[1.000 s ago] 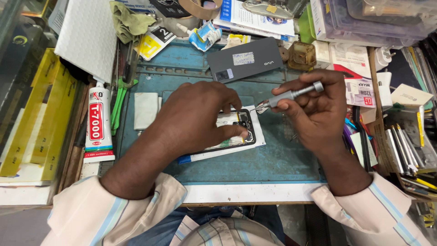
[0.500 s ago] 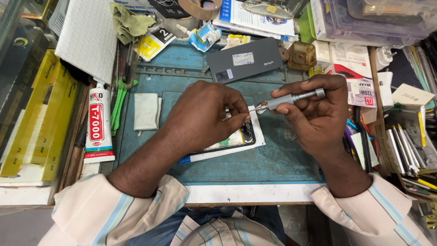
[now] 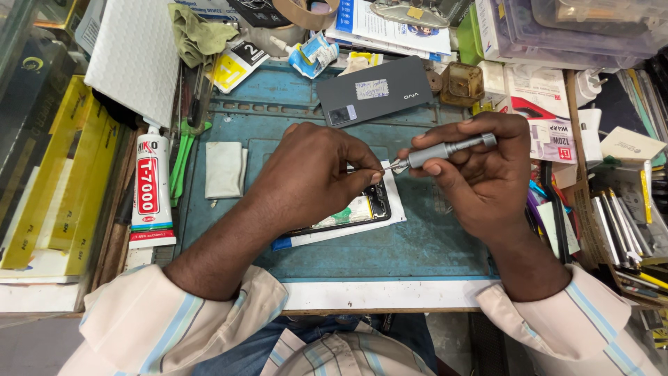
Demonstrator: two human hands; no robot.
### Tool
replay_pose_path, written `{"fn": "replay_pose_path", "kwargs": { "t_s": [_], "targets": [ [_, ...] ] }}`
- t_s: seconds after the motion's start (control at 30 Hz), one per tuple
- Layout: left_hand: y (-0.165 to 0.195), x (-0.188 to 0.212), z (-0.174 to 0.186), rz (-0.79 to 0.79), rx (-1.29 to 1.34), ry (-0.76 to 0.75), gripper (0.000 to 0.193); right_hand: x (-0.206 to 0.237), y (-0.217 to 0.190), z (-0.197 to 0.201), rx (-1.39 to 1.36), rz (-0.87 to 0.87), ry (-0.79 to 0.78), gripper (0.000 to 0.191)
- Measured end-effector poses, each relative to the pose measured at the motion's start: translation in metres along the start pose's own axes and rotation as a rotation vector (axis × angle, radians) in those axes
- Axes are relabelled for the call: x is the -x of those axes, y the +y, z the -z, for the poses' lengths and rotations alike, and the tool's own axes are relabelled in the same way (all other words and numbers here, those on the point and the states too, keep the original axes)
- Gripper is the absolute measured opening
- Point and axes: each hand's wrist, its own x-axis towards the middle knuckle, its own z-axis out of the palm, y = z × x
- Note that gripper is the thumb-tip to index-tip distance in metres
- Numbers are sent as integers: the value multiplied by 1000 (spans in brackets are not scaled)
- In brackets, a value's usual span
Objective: The person disassembles a smartphone by removing screws from the internal frame using a screwdriver. They handle the phone and screws, placing removed screws on the workbench.
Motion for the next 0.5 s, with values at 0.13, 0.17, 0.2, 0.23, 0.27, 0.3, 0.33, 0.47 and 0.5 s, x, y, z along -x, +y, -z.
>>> {"fn": "replay_pose_path", "kwargs": {
  "t_s": [0.13,0.17,0.2,0.23,0.27,0.3,0.33,0.47,0.5],
  "targets": [
    [-1,2,1,-36,6,12,10,-2,-5,-4,-15,-24,-37,50],
    [-1,2,1,-36,12,7,10,-3,-6,-4,-16,-21,-45,51],
    [-1,2,1,-36,18,1,11,-3,-6,-5,-17,-18,-53,52],
    [-1,2,1,-20,20,-4,11,-3,-6,-5,-16,-11,-50,51],
    [-1,2,1,-5,21,-10,11,-3,-6,-5,-15,-4,-48,51],
    [-1,3,1,11,22,-16,12,-3,-6,-5,-13,4,-45,51],
    [-1,3,0,8,41,-11,12,-2,-5,-5,-8,10,-33,50],
    [-1,2,-1,-36,84,5,12,0,-2,-3,-12,7,5,51],
    [-1,2,-1,-55,86,8,12,1,-1,-2,-18,-1,12,52]
  ]
}}
